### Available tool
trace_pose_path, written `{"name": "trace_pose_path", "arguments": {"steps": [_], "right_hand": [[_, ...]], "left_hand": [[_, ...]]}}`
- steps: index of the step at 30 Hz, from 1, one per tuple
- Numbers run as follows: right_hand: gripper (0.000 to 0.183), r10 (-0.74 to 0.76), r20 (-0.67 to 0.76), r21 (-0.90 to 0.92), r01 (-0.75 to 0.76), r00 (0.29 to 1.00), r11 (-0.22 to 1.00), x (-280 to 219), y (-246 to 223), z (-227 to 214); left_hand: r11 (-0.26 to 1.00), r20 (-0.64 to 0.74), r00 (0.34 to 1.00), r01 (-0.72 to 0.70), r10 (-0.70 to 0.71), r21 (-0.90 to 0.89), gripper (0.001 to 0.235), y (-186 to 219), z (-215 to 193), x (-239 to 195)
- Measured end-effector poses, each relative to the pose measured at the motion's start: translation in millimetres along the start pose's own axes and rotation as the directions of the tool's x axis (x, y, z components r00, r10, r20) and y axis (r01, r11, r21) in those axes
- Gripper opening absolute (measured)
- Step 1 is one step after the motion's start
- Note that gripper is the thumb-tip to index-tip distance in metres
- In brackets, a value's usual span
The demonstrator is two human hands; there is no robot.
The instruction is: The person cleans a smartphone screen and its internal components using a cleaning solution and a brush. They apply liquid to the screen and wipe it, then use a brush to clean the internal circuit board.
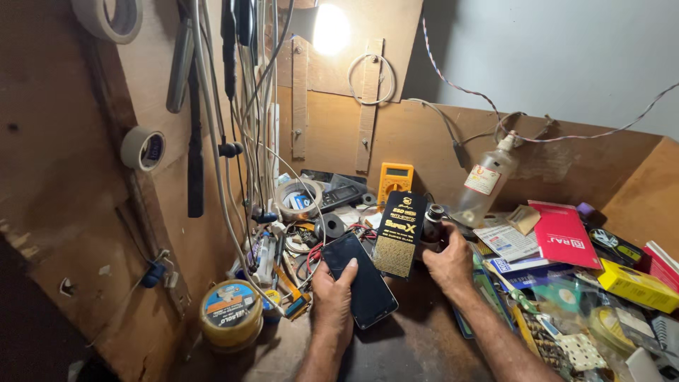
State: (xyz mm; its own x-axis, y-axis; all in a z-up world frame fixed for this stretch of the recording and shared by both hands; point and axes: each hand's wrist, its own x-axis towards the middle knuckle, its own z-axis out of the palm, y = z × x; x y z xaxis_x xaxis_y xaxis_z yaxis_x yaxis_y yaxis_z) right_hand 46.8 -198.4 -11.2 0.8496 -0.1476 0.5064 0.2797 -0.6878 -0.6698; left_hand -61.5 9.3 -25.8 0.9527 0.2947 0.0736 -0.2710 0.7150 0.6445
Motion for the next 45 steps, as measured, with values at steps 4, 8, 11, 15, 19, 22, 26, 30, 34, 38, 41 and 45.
{"name": "trace_pose_path", "arguments": {"steps": [4,8,11,15,19,22,26,30,34,38,41,45], "right_hand": [[0.057,-0.115,-0.049,0.108,0.120,0.992,0.987,0,-13,-16],[0.064,-0.155,-0.021,0.103,0.156,0.988,0.982,8,-45,-47],[0.064,-0.281,-0.006,0.070,0.281,0.960,0.957,12,-70,-74],[0.060,-0.473,0.051,-0.003,0.473,0.880,0.881,6,-93,-97],[0.056,-0.503,0.168,-0.170,0.528,0.848,0.832,-3,-101,-103],[0.058,-0.607,0.255,-0.344,0.657,0.753,0.671,-7,-100,-102],[0.054,-0.645,0.365,-0.423,0.737,0.671,0.528,-9,-100,-94],[0.050,-0.712,0.383,-0.464,0.789,0.589,0.403,-8,-101,-85],[0.051,-0.703,0.423,-0.484,0.799,0.572,0.358,-8,-104,-79],[0.051,-0.692,0.451,-0.509,0.799,0.564,0.319,-8,-107,-77],[0.050,-0.694,0.462,-0.530,0.800,0.552,0.283,-7,-110,-76],[0.047,-0.692,0.469,-0.540,0.798,0.549,0.267,-7,-110,-75]], "left_hand": [[1.000,-0.004,1.000,-0.012,0.012,0.006,0.029,1,1,1],[1.000,-0.009,1.000,0.008,-0.007,0.021,0.029,-1,-2,3],[1.000,-0.011,1.000,0.024,-0.023,0.015,0.029,-1,-2,3],[0.999,0.020,0.999,-0.032,0.032,0.009,0.031,-3,-2,0],[0.999,-0.007,1.000,0.000,0.000,0.052,0.030,-6,-6,1],[0.997,0.012,1.000,-0.015,0.014,0.074,0.029,-10,-9,2],[0.996,0.016,1.000,-0.013,0.012,0.088,0.025,-14,-11,6],[0.997,0.021,1.000,-0.019,0.017,0.072,0.024,-16,-12,7],[0.995,0.031,0.999,-0.038,0.035,0.097,0.026,-14,-12,5],[0.995,0.014,1.000,-0.012,0.011,0.097,0.029,-11,-10,3],[0.996,0.017,1.000,-0.014,0.012,0.089,0.029,-10,-10,2],[0.995,0.012,1.000,-0.016,0.015,0.098,0.030,-11,-10,3]]}}
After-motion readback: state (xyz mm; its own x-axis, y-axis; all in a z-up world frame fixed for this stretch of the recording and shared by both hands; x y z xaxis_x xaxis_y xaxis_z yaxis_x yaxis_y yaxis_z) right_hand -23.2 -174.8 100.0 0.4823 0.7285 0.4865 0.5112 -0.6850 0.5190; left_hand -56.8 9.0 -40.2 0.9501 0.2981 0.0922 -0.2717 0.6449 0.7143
